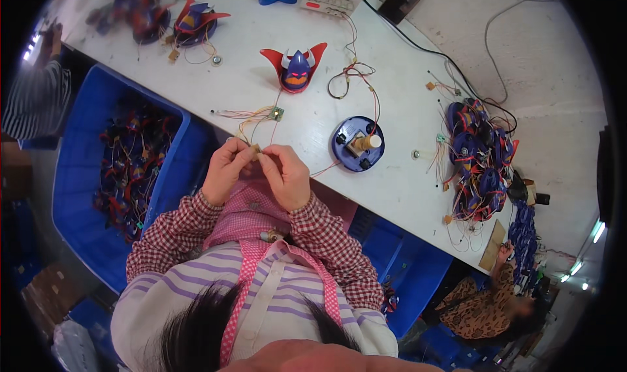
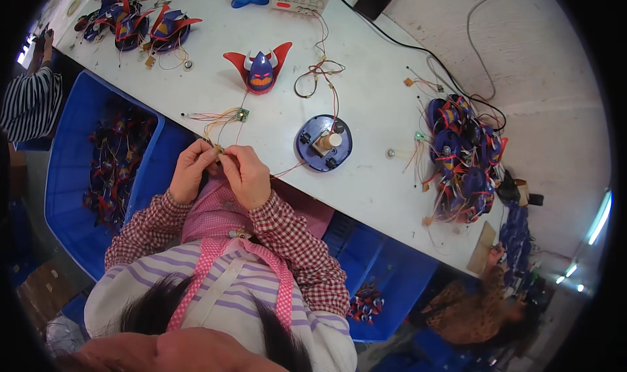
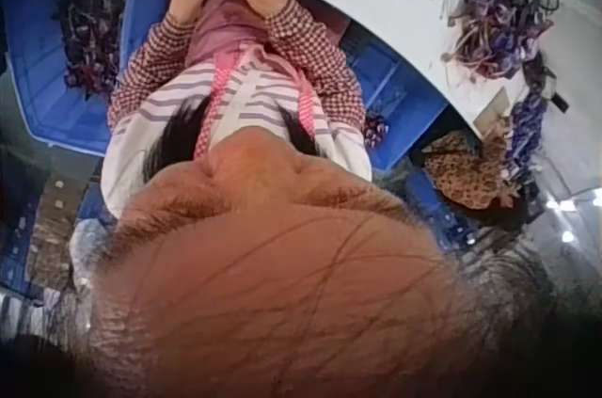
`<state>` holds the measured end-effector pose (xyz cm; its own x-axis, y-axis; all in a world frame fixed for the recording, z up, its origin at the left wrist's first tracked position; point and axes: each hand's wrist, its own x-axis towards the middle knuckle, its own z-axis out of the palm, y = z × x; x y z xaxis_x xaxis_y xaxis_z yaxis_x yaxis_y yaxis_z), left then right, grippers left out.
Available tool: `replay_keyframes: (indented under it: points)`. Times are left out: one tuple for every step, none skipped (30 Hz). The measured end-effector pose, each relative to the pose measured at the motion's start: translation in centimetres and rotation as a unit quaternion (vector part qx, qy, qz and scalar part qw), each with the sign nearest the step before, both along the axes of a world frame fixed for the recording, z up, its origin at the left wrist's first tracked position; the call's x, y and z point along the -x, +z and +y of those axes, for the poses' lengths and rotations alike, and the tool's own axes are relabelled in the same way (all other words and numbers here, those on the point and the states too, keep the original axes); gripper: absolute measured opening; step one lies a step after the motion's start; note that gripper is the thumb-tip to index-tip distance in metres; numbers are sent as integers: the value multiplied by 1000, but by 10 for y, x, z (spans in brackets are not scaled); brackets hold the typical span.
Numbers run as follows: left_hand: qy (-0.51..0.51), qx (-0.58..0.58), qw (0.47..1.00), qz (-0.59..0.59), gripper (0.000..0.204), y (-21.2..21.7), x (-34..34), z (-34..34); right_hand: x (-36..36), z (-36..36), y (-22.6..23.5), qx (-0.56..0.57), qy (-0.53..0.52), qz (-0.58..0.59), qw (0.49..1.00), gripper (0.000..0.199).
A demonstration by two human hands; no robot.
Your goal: Assembling and wiring small electronic components for toys at a workbench.
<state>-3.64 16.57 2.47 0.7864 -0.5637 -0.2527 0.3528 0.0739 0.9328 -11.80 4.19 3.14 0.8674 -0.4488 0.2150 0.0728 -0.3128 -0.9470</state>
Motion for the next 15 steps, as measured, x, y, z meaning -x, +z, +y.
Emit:
replay_keyframes:
  points:
    - [-6,-11,1000,-3,8,0,-2,1,0,-3,3,105,7,8,994,15]
    - [-6,-11,1000,-3,8,2,-3,1,0,-5,6,105,7,8,994,15]
    - [-17,-6,1000,13,8,4,-5,2,-1,-7,9,131,19,-2,991,16]
    - [-27,-1,999,29,8,6,-7,2,-2,-9,12,158,31,-12,987,17]
    - [-38,5,998,45,9,8,-8,3,-4,-10,14,184,43,-22,982,18]
    - [-48,10,997,61,9,8,-8,4,-4,-11,15,210,56,-33,976,19]
    - [-49,10,997,61,9,8,-9,4,-5,-11,15,211,55,-33,975,19]
    - [-49,15,996,67,9,8,-10,5,-6,-11,14,211,63,-35,975,19]
    - [-50,20,996,74,9,8,-10,5,-7,-10,13,211,70,-38,974,20]
    - [-51,25,995,80,9,8,-11,5,-7,-10,12,211,78,-41,973,21]
    - [-52,30,994,86,10,8,-11,6,-8,-9,11,212,86,-44,973,21]
    - [-52,31,994,86,10,6,-12,7,-8,-9,11,212,86,-44,972,21]
    - [-54,34,994,85,10,5,-12,8,-8,-8,11,207,87,-46,973,21]
    - [-56,37,994,84,10,3,-12,8,-8,-8,11,202,88,-48,974,21]
    - [-59,39,994,83,10,2,-12,9,-8,-8,11,197,89,-50,975,22]
